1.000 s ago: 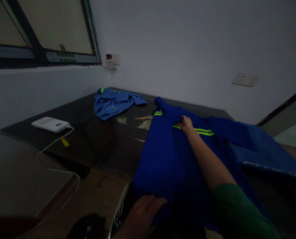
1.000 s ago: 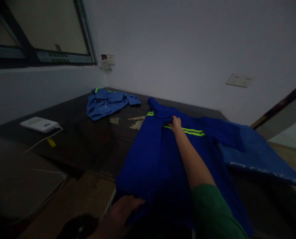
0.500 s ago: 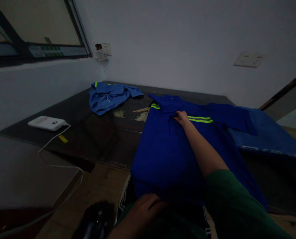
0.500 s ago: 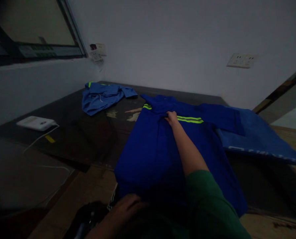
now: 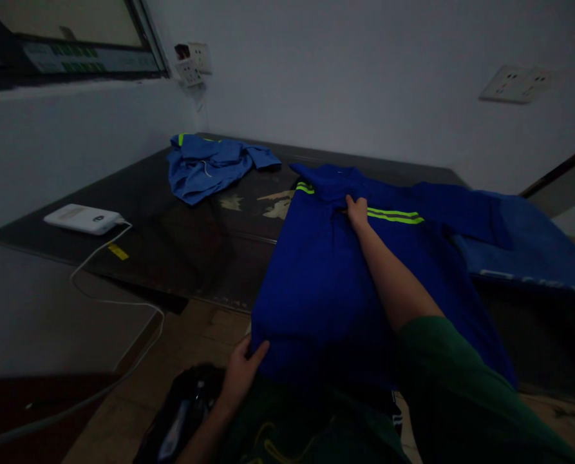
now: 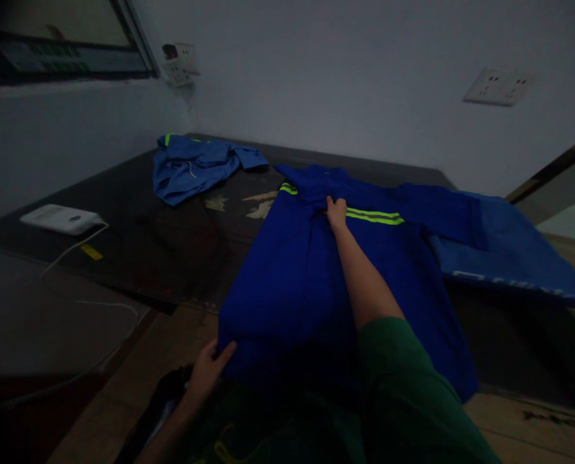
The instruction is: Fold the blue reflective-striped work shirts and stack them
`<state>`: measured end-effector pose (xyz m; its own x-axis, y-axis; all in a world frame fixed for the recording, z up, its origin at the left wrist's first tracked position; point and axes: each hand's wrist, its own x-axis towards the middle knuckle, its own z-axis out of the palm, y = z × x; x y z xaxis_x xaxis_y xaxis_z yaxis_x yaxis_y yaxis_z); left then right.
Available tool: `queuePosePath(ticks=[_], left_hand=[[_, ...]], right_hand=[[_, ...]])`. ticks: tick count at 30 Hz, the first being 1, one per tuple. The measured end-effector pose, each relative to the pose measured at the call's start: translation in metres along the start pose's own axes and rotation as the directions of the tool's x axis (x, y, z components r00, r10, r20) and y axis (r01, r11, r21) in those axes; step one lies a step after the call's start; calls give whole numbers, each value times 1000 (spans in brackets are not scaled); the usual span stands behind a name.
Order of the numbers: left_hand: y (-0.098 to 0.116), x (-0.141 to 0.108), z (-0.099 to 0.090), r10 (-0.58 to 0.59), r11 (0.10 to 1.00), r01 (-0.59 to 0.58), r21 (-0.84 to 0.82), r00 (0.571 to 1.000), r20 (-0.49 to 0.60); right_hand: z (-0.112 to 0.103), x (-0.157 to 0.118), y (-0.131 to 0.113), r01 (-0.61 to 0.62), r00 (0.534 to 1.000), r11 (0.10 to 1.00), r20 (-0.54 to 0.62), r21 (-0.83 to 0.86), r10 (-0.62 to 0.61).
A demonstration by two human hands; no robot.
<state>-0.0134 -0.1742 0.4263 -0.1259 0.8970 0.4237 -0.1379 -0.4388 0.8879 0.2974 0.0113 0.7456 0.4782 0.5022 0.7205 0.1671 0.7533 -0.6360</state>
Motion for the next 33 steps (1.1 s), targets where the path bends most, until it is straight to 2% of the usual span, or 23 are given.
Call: queuePosePath(ticks=[4,8,10,12,13,14,15,17,18,19,21,22,24,25,27,28,30,32,33], left_hand=[[-7,-17,-9,-36,996,30,-78,997,-67],[-19,-15,-11,-38,997,34,-63,996,-79],[-26,-12,-14,29,1000,-28,11,996,-85],[-27,-9,-23,216,972,-198,124,964,-155],[-24,-8,-28,345,932,-309,190,917,-201],[-16,-6,-33,479,870,-424,252,849,-226],[-3,-4,-36,594,796,-525,302,774,-221],[36,3,-35,769,629,-704,328,624,-136],[63,9,-29,818,562,-769,304,571,-69],[91,16,-19,870,483,-836,260,493,-33],[151,38,9,909,411,-894,177,418,-2],[179,54,27,915,399,-903,160,403,-9],[226,98,63,884,460,-875,150,468,23],[244,126,80,874,472,-872,131,482,60],[266,190,108,844,478,-861,173,505,183],[272,223,118,820,483,-843,239,530,214],[276,286,133,732,497,-753,430,631,258],[275,339,140,690,483,-721,496,662,291],[275,361,142,678,470,-723,507,663,317]], right_hand=[[-3,-3,-3,-6,999,999,-38,-52,4],[0,-10,-9,-36,999,999,-36,-16,35],[1,-13,-12,-65,998,997,-24,29,66],[2,-16,-15,-105,994,991,4,84,105],[1,-17,-18,-127,992,985,25,113,125],[0,-16,-20,-150,988,978,50,144,144],[-3,-15,-23,-171,984,970,73,173,161],[-12,-12,-29,-206,977,952,100,224,188],[-17,-9,-32,-220,974,945,103,244,200],[-23,-6,-35,-232,972,938,99,259,213],[-33,0,-41,-259,966,926,94,277,242],[-37,3,-43,-272,962,920,95,281,255],[-43,8,-47,-297,955,911,111,286,276],[-44,10,-48,-312,949,905,127,289,287],[-47,14,-49,-349,936,890,160,294,314],[-47,17,-49,-370,927,881,178,294,330],[-49,23,-48,-412,907,865,222,284,359],[-51,29,-46,-443,887,857,267,263,376],[-51,32,-46,-453,879,855,288,253,381]])
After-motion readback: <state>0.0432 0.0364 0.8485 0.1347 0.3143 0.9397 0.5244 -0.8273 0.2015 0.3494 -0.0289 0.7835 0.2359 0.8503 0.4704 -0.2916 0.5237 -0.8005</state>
